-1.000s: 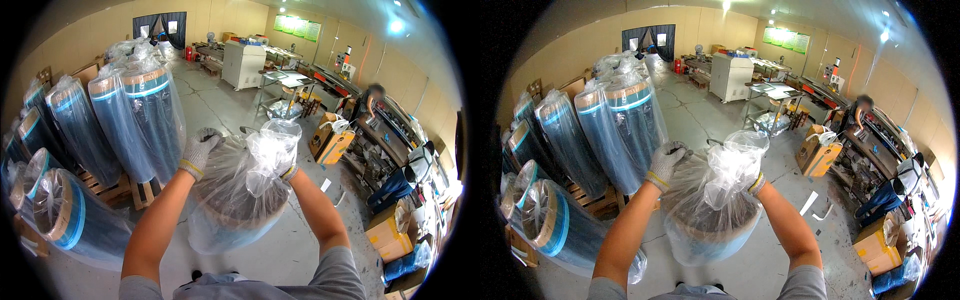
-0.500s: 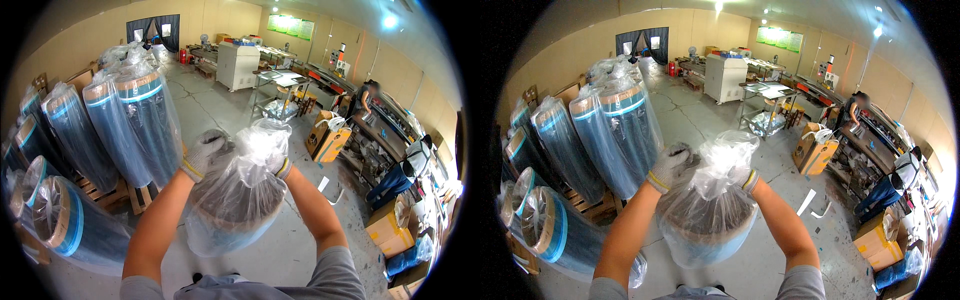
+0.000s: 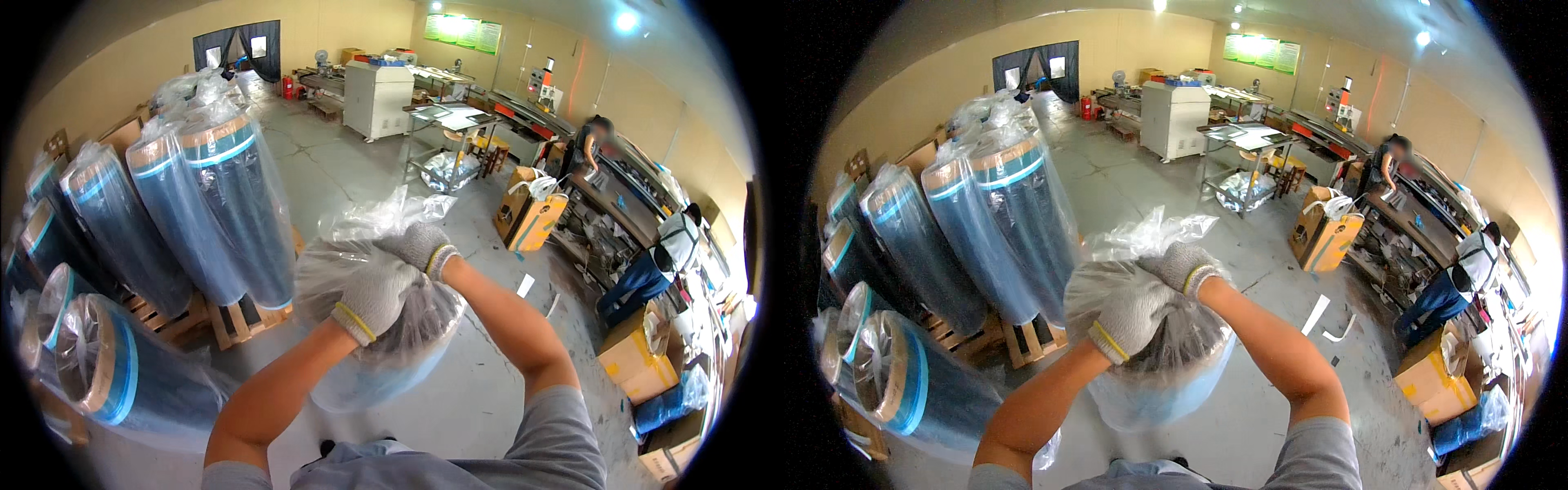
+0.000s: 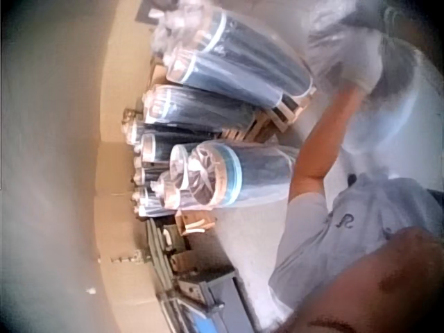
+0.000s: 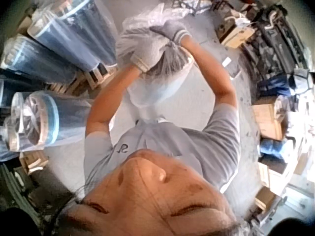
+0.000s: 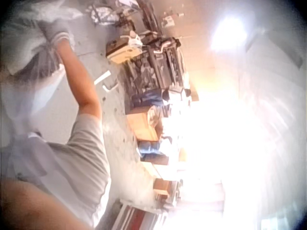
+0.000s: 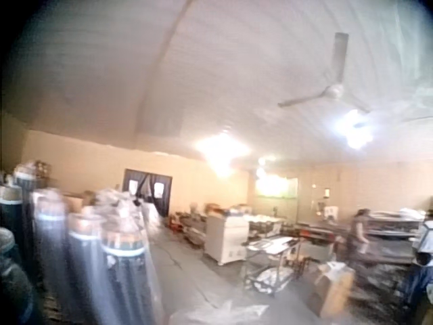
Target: The person labels a roll of blue industrial film using a marker, places the roll inside a clear plastic bag, ties the bag closed, and then slides the packaged roll into a large cardboard box.
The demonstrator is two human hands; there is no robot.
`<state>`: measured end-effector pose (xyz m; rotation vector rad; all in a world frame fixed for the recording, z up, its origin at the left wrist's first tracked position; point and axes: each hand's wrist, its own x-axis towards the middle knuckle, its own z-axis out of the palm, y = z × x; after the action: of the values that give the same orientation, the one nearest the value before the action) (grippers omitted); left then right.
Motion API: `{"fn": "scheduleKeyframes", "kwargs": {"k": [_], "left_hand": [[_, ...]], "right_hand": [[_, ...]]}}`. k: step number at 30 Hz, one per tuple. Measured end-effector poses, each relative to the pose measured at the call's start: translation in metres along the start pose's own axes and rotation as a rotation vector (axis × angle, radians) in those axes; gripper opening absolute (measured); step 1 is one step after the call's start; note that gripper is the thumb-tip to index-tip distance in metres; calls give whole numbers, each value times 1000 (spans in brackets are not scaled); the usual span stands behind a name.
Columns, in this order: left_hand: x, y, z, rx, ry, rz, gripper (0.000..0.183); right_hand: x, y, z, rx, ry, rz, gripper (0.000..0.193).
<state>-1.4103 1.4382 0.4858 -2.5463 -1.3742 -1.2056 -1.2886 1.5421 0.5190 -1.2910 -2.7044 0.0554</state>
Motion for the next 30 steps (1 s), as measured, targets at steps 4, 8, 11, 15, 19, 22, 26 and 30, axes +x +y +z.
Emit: {"fn": "scheduleKeyframes", "kwargs": {"k": [4,8,11,15,19,22,26,30], "left_hand": [[21,-11,19,-325,-81,-250,15],[30,-12,19,-208,-64,-190,15],[33,-10,23,-285,-54,-180,15],[29,-2,18,-253,-23,-241,16],[15,10,7,51,-145,-175,22],[3,-1,1,141,-333,-3,28],[-2,0,-22,-123,-263,9,19],[-9,-11,-29,-396,-194,-97,13]], "right_hand": [[-31,46,-20,671,-77,-178,31],[-68,67,7,636,175,101,23],[-102,53,22,369,371,119,21],[-140,25,31,90,459,106,14],[-156,-13,16,50,491,-88,16],[-143,-17,6,202,513,-206,12],[-108,-6,4,572,552,-401,12],[-75,10,12,589,534,-574,20]]}}
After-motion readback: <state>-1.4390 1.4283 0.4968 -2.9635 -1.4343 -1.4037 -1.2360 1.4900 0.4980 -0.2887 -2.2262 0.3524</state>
